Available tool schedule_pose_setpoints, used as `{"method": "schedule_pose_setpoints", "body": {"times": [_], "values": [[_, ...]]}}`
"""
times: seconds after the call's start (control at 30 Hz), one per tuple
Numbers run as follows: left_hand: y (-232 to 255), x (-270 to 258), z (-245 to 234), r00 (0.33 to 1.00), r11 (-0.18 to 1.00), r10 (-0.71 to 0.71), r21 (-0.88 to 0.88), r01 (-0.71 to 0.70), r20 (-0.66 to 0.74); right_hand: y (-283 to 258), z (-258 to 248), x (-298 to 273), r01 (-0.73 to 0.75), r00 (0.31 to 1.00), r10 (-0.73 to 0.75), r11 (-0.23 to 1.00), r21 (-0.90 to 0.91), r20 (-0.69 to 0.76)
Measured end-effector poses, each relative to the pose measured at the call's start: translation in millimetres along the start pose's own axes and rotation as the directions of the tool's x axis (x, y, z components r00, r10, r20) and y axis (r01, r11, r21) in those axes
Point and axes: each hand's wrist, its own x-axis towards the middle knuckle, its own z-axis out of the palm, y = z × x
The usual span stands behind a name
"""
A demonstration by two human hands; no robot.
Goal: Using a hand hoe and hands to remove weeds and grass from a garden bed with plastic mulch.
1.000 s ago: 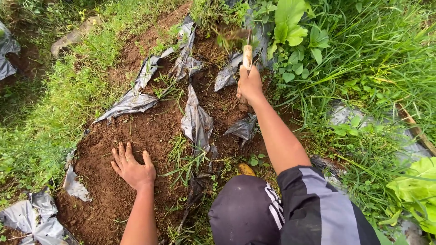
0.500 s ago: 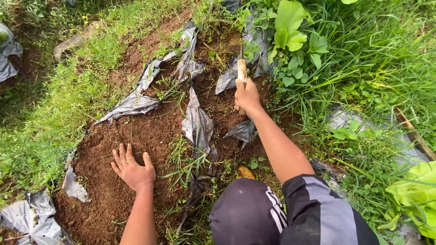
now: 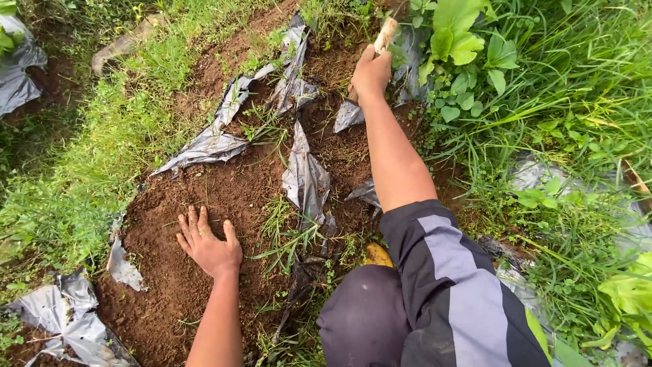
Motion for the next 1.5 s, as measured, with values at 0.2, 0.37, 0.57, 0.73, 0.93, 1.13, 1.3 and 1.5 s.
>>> {"method": "schedule_pose_setpoints", "body": {"times": [0.2,0.37,0.57,0.73,0.93,1.13,1.3,1.5], "values": [[0.7,5.6,3.9,0.999,1.000,-0.020,-0.008,0.020,0.031,2.4,-57.5,-50.6,-0.084,0.981,0.064,0.991,0.108,0.182],[-20.5,-4.9,18.6,0.979,0.991,0.132,0.004,-0.133,-0.157,20.0,-62.6,-17.9,0.144,0.957,-0.163,0.985,0.092,0.241],[-15.1,-6.8,13.8,0.986,0.993,0.115,0.010,-0.115,-0.121,24.8,-47.0,-44.2,0.003,0.945,-0.044,0.992,0.126,0.323],[-15.6,-7.0,14.8,0.982,0.994,0.105,0.009,-0.105,-0.157,32.3,-89.2,-56.5,-0.067,0.886,-0.030,0.979,0.191,0.463],[-14.7,-0.8,20.0,0.970,0.989,0.142,-0.004,-0.146,-0.196,32.1,-105.6,-64.1,-0.098,0.875,0.009,0.982,0.160,0.484],[-15.6,2.7,21.7,0.956,0.985,0.165,-0.001,-0.170,-0.242,24.1,-94.7,-44.8,0.097,0.906,-0.160,0.980,0.174,0.393],[-16.0,1.2,17.2,0.946,0.978,0.189,-0.030,-0.204,-0.264,35.3,-109.6,-75.9,0.211,0.893,-0.241,0.970,0.119,0.379],[-13.8,-0.3,15.1,0.939,0.975,0.209,-0.021,-0.223,-0.273,71.8,-133.3,-135.3,0.069,0.863,-0.159,0.978,0.199,0.480]]}}
